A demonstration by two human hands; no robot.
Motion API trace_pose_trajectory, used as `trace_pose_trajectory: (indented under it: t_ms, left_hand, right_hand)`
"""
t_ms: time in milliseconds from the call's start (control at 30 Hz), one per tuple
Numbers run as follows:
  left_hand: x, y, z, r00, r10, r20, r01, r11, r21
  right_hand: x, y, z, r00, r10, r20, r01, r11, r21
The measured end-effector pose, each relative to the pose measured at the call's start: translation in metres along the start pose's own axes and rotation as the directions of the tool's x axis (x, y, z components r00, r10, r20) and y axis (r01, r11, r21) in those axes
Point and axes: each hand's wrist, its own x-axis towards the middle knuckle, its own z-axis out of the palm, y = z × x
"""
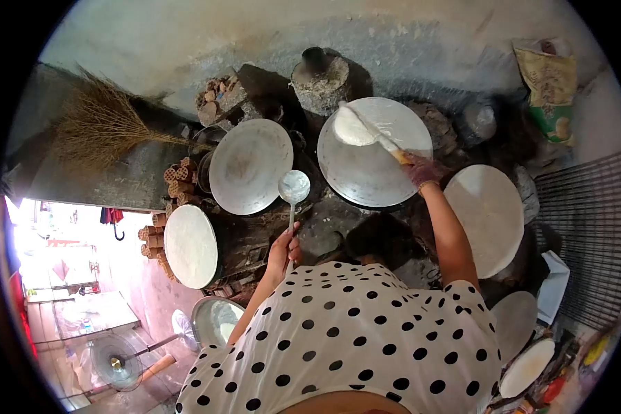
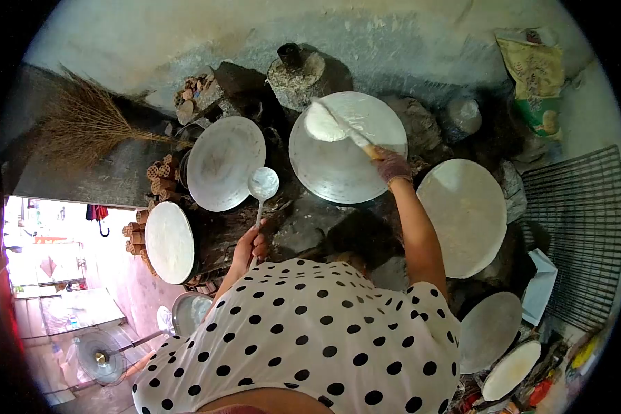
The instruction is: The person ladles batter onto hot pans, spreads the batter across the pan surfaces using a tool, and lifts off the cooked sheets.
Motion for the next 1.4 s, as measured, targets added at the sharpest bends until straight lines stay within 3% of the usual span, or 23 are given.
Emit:
trace_pose_trajectory:
  t_ms: [67,100,133,200,233,367,467,533,600,633,667,767,800,867,933,1000,1067,1133,1167,1200,1267,1333,1400]
  left_hand:
    - [0.003,0.001,0.001,1.0,-0.02,-0.014,0.02,1.0,-0.021]
    - [0.004,0.0,-0.001,1.0,-0.019,-0.015,0.018,1.0,-0.022]
    - [0.006,-0.001,-0.004,1.0,-0.019,0.001,0.019,0.998,-0.056]
    - [0.005,0.001,0.0,1.0,-0.021,0.013,0.022,0.995,-0.094]
    - [0.004,0.003,0.002,0.999,-0.025,-0.023,0.023,0.997,-0.067]
    - [0.007,0.003,0.003,0.997,-0.034,-0.074,0.032,0.999,-0.02]
    - [0.006,0.002,0.004,0.997,-0.029,-0.069,0.027,0.999,-0.023]
    - [0.007,0.001,0.006,0.997,-0.02,-0.07,0.017,0.999,-0.036]
    - [0.004,0.0,0.008,0.994,-0.019,-0.104,0.018,1.0,-0.005]
    - [0.004,0.0,0.008,0.993,-0.023,-0.112,0.022,1.0,-0.005]
    - [0.005,-0.001,0.009,0.993,-0.036,-0.111,0.035,0.999,-0.008]
    - [0.003,-0.006,0.008,0.991,-0.047,-0.123,0.04,0.997,-0.062]
    - [0.002,-0.01,0.008,0.991,-0.05,-0.128,0.036,0.993,-0.114]
    - [-0.001,-0.017,0.004,0.992,-0.022,-0.127,0.007,0.993,-0.115]
    - [-0.009,-0.027,-0.001,0.991,-0.007,-0.136,-0.008,0.994,-0.109]
    - [-0.012,-0.034,-0.002,0.988,-0.013,-0.154,0.0,0.997,-0.083]
    - [-0.02,-0.041,0.0,0.98,-0.041,-0.193,0.02,0.993,-0.113]
    - [-0.031,-0.048,0.003,0.984,-0.063,-0.167,0.031,0.982,-0.187]
    - [-0.033,-0.055,0.0,0.982,-0.046,-0.183,0.014,0.984,-0.175]
    - [-0.039,-0.06,0.001,0.98,-0.043,-0.192,0.008,0.983,-0.184]
    - [-0.05,-0.067,0.002,0.975,-0.056,-0.215,-0.001,0.966,-0.257]
    - [-0.055,-0.077,-0.01,0.976,-0.055,-0.209,0.002,0.969,-0.247]
    - [-0.053,-0.078,-0.009,0.969,-0.07,-0.236,0.015,0.974,-0.227]
  right_hand:
    - [-0.008,-0.011,0.004,0.986,-0.022,0.163,0.043,0.991,-0.126]
    - [-0.008,0.005,0.006,0.961,-0.217,0.17,0.196,0.972,0.132]
    - [-0.001,0.02,0.002,0.961,-0.22,0.17,0.199,0.971,0.13]
    - [0.001,0.019,-0.021,0.975,-0.149,0.164,0.149,0.989,0.013]
    - [0.013,0.027,-0.017,0.993,0.0,0.114,-0.009,0.997,0.077]
    - [0.023,0.025,-0.001,0.999,-0.026,0.033,0.029,0.993,-0.112]
    - [0.02,0.041,0.0,0.93,-0.169,0.328,0.15,0.985,0.084]
    - [0.013,0.02,-0.031,0.911,-0.26,0.321,0.294,0.954,-0.062]
    - [0.017,0.01,-0.043,0.978,-0.117,0.171,0.137,0.984,-0.113]
    - [0.023,0.002,-0.037,0.978,0.048,0.202,-0.075,0.989,0.126]
    - [0.022,-0.004,-0.033,0.977,0.049,0.208,-0.077,0.989,0.128]
    - [0.01,-0.017,-0.027,0.952,-0.132,0.276,0.195,0.957,-0.214]
    - [0.012,0.0,-0.026,0.949,-0.138,0.282,0.204,0.955,-0.217]
    - [0.028,0.048,-0.022,0.855,-0.311,0.415,0.325,0.945,0.037]
    - [0.028,0.027,-0.045,0.846,-0.243,0.475,0.318,0.944,-0.084]
    - [0.029,0.005,-0.042,0.973,-0.05,0.227,0.094,0.978,-0.187]
    - [0.03,0.014,-0.028,0.971,-0.073,0.229,0.1,0.989,-0.109]
    - [0.03,0.03,-0.022,0.873,-0.274,0.404,0.312,0.95,-0.03]
    - [0.029,0.045,-0.021,0.848,-0.392,0.357,0.472,0.865,-0.173]
    - [0.026,0.04,-0.036,0.841,-0.397,0.367,0.48,0.861,-0.17]
    - [0.029,0.033,-0.068,0.787,-0.189,0.588,0.344,0.925,-0.163]
    - [0.043,0.037,-0.063,0.797,-0.284,0.534,0.475,0.84,-0.261]
    - [0.047,0.021,-0.046,0.94,-0.25,0.232,0.304,0.924,-0.234]
